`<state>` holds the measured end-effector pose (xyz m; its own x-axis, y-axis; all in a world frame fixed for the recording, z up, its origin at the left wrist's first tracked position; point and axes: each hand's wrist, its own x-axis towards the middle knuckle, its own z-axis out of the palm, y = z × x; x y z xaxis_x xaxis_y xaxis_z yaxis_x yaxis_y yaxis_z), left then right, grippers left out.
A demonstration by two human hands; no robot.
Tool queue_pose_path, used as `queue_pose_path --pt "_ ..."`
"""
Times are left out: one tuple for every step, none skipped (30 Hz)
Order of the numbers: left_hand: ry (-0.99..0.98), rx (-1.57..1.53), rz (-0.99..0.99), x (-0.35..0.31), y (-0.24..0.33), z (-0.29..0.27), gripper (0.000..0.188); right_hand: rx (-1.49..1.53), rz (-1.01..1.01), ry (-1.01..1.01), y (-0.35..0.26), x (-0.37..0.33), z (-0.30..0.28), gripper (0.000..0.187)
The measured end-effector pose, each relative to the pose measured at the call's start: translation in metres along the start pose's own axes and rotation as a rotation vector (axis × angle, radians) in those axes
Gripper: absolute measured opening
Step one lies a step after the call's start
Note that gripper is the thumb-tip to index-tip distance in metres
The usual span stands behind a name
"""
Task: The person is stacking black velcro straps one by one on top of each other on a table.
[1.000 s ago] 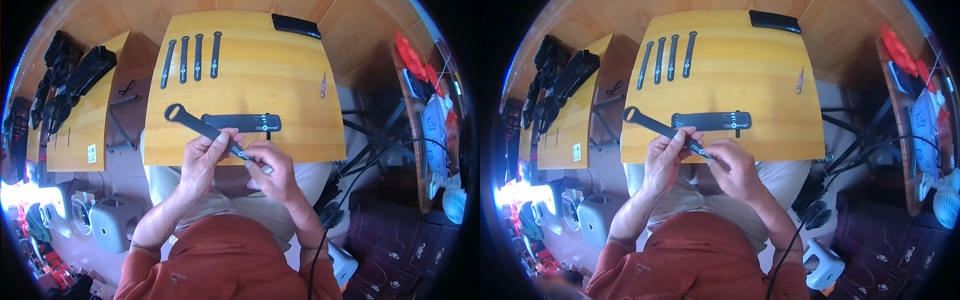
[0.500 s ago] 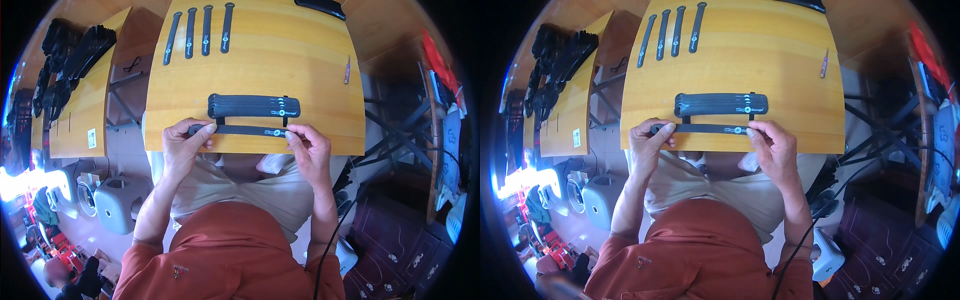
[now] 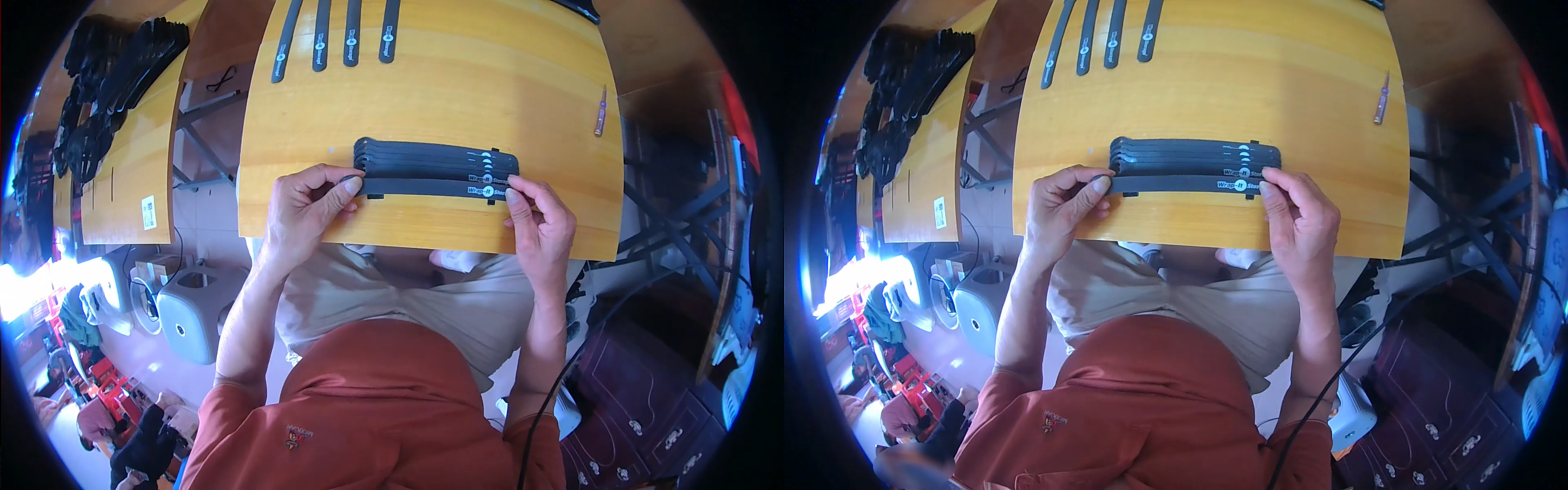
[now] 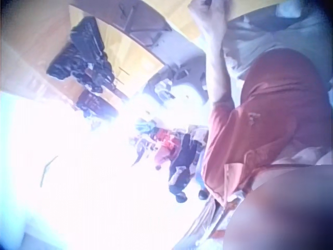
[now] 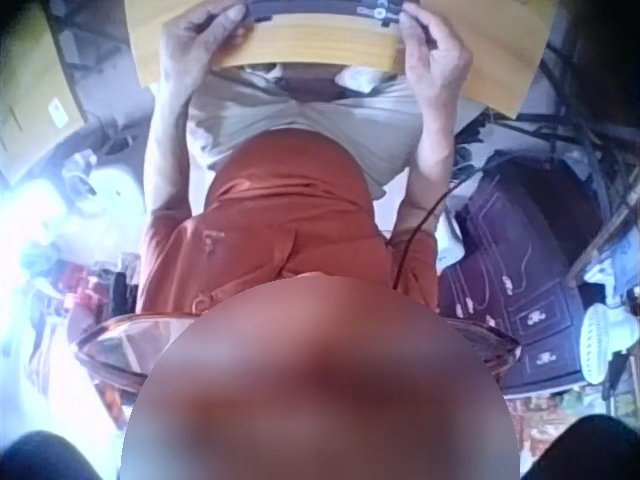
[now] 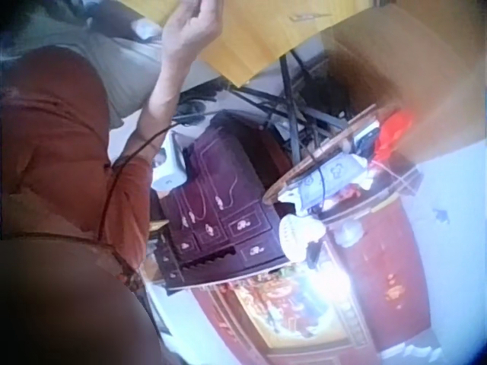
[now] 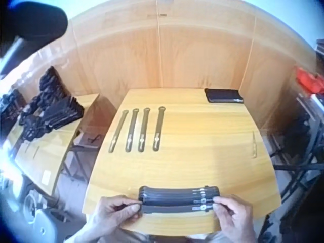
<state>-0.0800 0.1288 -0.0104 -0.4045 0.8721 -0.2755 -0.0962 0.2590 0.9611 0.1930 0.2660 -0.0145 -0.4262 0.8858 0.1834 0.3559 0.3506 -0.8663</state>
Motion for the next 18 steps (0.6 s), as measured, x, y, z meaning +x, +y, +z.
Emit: queue_pose_path --pt "0.003 -0.003 0.002 0.001 -0.001 -0.001 0.019 0.025 0.022 0.004 -0.001 0.001 0.001 0.013" --pt "0.004 -0.007 0.004 0.001 -0.003 -0.002 0.018 0.027 0.026 0.001 0.0 0.001 0.001 0.013" --pt "0.006 -0.006 0.0 0.002 -0.003 -0.002 0.018 0.028 0.037 0.002 0.001 0.002 0.001 0.013" --pt "0.026 0.045 -0.006 0.002 -0.003 -0.001 0.016 0.029 0.047 0.003 0.002 0.002 0.001 0.014" --pt "0.047 0.095 -0.011 0.003 -0.003 -0.001 0.014 0.031 0.049 0.0 0.004 0.002 0.001 0.014" --pt "0.049 0.096 -0.013 0.003 -0.003 -0.001 0.014 0.025 0.055 -0.002 0.007 0.003 0.0 0.014" --pt "0.053 0.112 -0.028 0.004 -0.003 -0.001 0.014 0.019 0.062 -0.005 0.009 0.003 0.0 0.014" --pt "0.056 0.128 -0.044 0.004 -0.002 -0.001 0.014 0.021 0.062 -0.006 0.009 0.003 0.0 0.014" --pt "0.059 0.13 -0.045 0.004 -0.002 0.0 0.014 0.025 0.061 -0.004 0.009 0.004 0.001 0.013" --pt "0.07 0.098 -0.053 0.003 -0.001 0.001 0.014 0.028 0.059 -0.002 0.009 0.004 0.001 0.013" --pt "0.081 0.066 -0.061 0.003 -0.001 0.002 0.014 0.03 0.059 -0.004 0.007 0.005 0.0 0.013" --pt "0.082 0.068 -0.062 0.004 0.0 0.002 0.014 0.049 0.076 -0.011 0.005 0.006 -0.001 0.013" --pt "0.081 0.073 -0.06 0.004 0.001 0.001 0.014 0.067 0.094 -0.018 0.004 0.006 -0.001 0.012" --pt "0.08 0.08 -0.057 0.004 0.001 0.001 0.014 0.07 0.094 -0.019 0.005 0.006 -0.002 0.012" --pt "0.082 0.081 -0.058 0.004 0.001 0.001 0.014 0.059 0.083 -0.02 0.006 0.006 -0.002 0.012" --pt "0.073 0.094 -0.059 0.005 0.001 0.002 0.015 0.049 0.073 -0.02 0.006 0.006 -0.003 0.011" --pt "0.065 0.107 -0.06 0.006 0.001 0.001 0.015 0.051 0.073 -0.022 0.006 0.006 -0.002 0.011" --pt "0.067 0.109 -0.061 0.006 0.001 0.001 0.015 0.039 0.076 -0.014 0.006 0.006 -0.002 0.011"
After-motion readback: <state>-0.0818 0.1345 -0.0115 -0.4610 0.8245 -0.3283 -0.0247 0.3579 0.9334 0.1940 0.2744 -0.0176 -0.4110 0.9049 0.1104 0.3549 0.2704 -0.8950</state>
